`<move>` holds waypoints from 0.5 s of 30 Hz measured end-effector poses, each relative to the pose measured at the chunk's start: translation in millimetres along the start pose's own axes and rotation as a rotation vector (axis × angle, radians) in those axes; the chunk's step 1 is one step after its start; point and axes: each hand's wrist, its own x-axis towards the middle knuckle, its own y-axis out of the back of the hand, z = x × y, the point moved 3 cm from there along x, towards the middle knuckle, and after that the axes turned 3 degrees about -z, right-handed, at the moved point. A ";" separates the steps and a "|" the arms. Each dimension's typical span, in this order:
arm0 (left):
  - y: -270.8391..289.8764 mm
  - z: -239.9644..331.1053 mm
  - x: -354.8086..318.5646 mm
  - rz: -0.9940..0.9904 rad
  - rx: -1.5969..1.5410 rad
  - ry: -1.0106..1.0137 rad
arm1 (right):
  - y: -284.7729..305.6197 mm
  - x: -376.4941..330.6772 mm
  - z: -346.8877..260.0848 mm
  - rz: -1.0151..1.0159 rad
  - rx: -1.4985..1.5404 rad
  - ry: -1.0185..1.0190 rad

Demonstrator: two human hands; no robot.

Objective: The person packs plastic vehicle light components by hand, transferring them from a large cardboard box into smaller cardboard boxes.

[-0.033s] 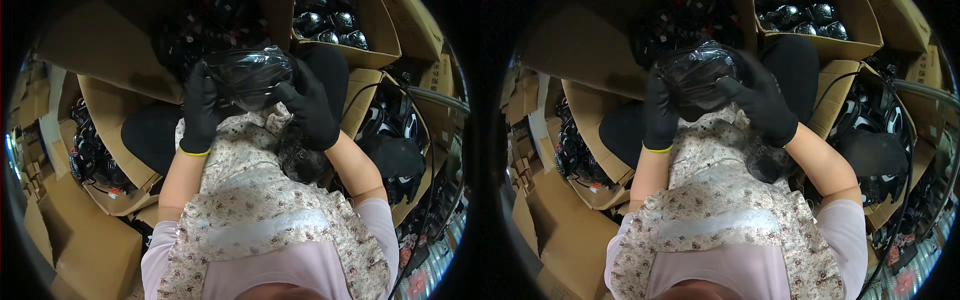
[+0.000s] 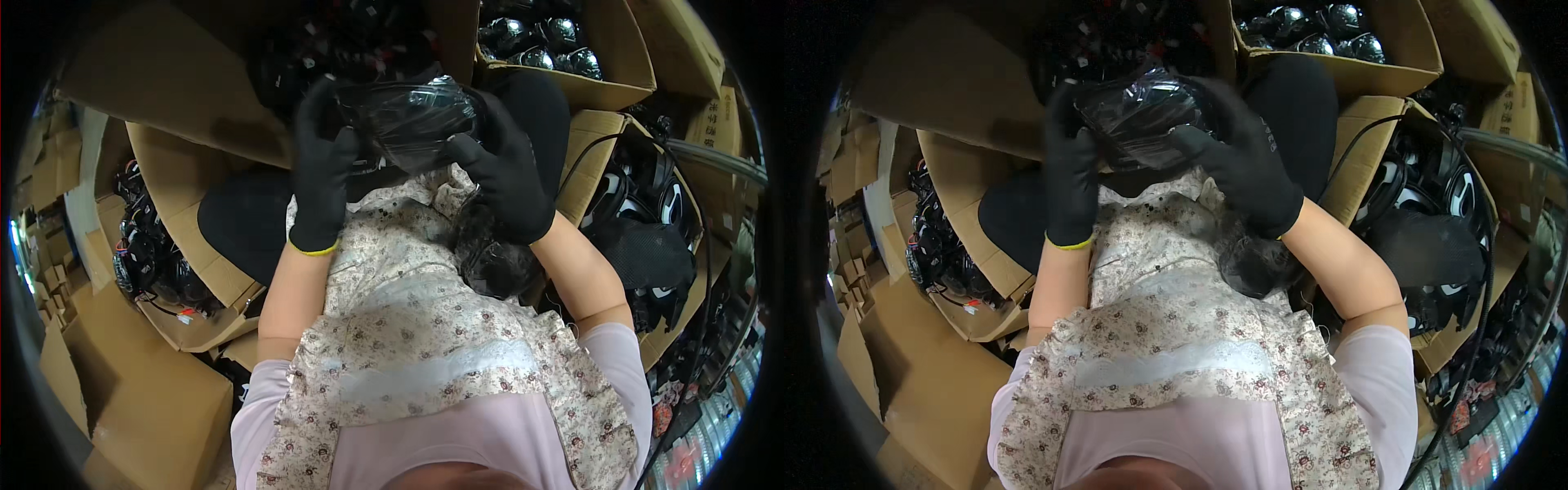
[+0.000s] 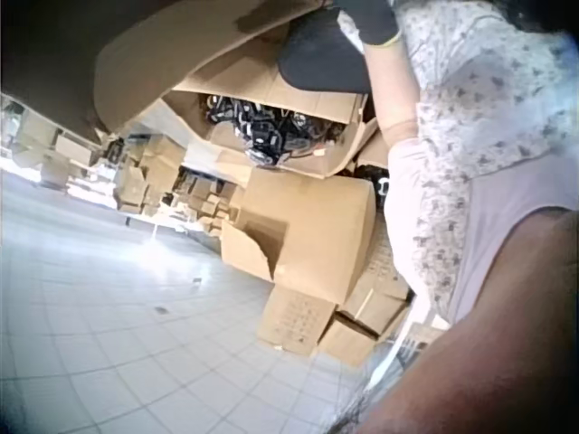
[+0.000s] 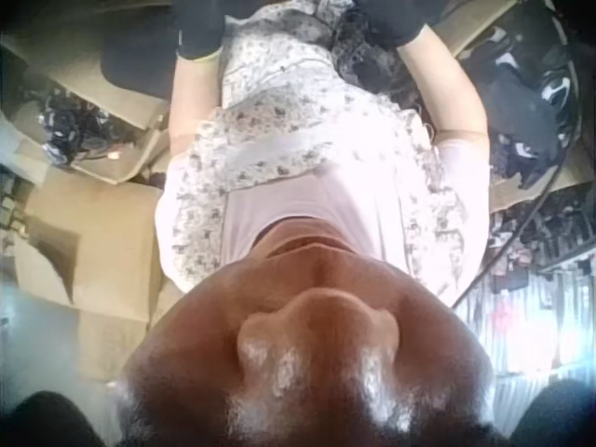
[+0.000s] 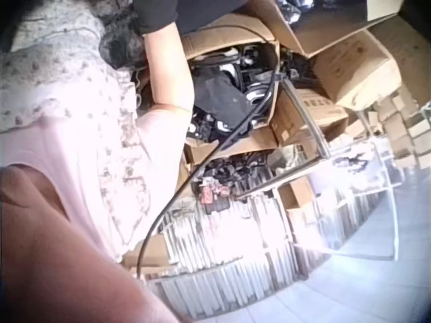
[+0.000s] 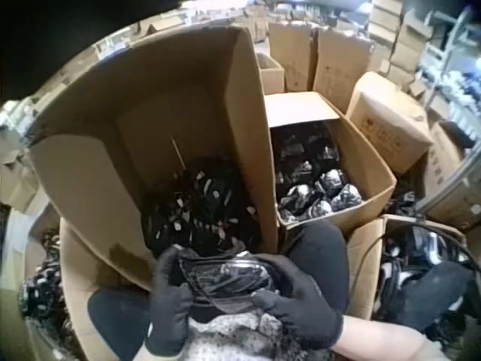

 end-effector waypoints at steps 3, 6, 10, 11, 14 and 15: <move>-21.0 33.5 11.2 -0.095 0.544 -0.282 | -2.6 -2.7 1.1 -0.010 -0.117 0.159; -36.8 45.3 19.2 -0.436 0.880 -0.179 | -1.5 -1.0 5.3 -0.058 -0.300 0.290; -36.1 26.0 12.0 -0.288 0.777 0.027 | -1.9 -0.8 6.4 -0.037 -0.295 0.229; -38.7 24.4 9.0 -0.253 0.778 -0.007 | -3.6 -2.4 -1.2 -0.028 -0.333 0.169; -34.3 15.7 1.1 -0.216 0.794 -0.053 | -4.5 -5.4 0.4 -0.003 -0.359 0.111; -33.1 13.7 0.5 -0.209 0.813 -0.070 | -3.2 -3.7 2.9 0.009 -0.347 0.119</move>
